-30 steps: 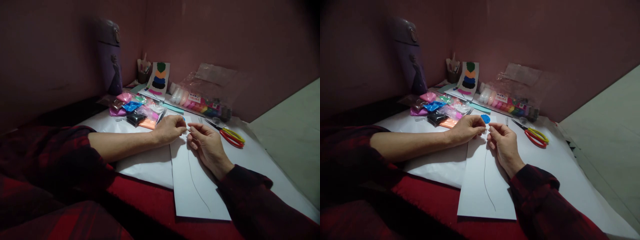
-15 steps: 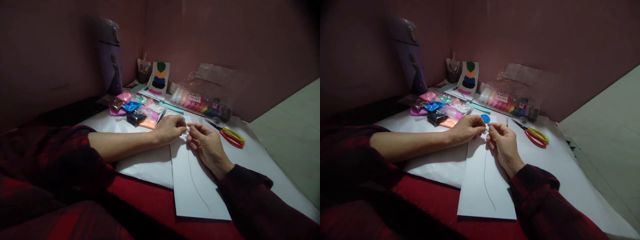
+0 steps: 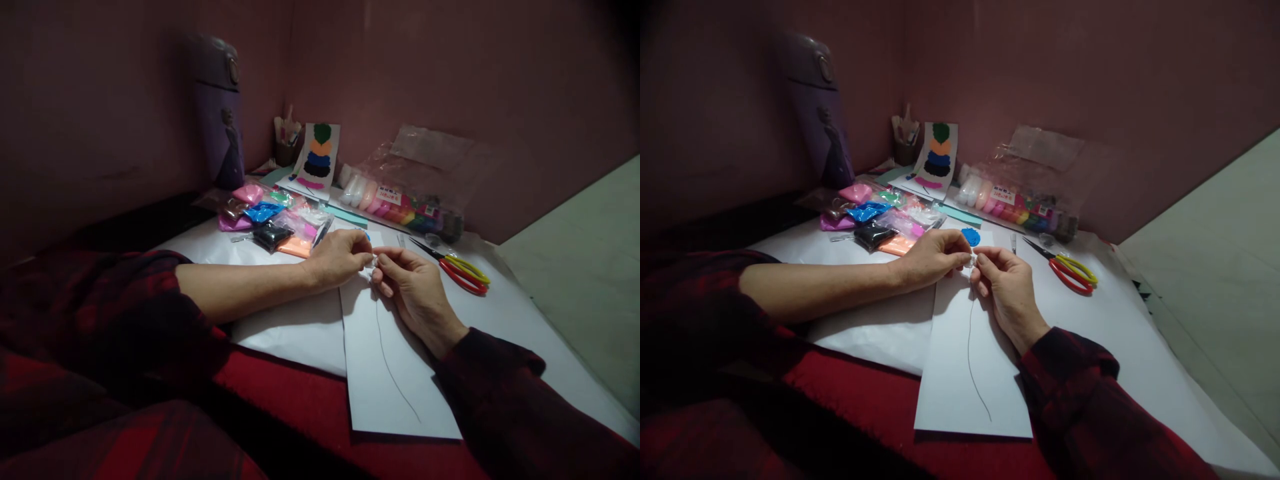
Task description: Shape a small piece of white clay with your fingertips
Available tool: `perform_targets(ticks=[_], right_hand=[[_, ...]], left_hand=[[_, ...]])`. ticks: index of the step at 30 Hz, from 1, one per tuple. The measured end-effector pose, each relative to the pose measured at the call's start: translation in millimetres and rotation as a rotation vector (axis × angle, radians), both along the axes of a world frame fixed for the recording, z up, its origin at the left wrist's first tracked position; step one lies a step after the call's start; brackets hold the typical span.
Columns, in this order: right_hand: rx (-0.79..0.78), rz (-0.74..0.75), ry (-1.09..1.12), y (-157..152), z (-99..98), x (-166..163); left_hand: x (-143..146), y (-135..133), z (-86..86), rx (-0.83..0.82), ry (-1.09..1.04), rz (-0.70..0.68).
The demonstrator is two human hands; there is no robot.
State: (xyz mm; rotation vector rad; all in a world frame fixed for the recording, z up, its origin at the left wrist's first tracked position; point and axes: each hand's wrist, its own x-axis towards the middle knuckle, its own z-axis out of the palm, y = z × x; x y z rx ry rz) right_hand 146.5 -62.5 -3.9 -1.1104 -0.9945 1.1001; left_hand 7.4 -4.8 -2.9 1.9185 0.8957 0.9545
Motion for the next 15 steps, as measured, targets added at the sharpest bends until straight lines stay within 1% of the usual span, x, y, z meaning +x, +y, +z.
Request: perform_targets(ticks=[5, 10, 15], right_hand=[[-0.007, -0.046, -0.015, 0.4, 0.8, -0.4], [-0.005, 0.011, 0.011, -1.1, -0.1, -0.8], [0.005, 0.011, -0.003, -1.4, -0.3, -1.2]], left_hand=[[-0.3, -0.7, 0.6, 0.009, 0.0, 0.001], [-0.7, -1.2, 1.1, 0.006, 0.009, 0.006], [-0.6, -0.8, 0.7, 0.01, 0.006, 0.007]])
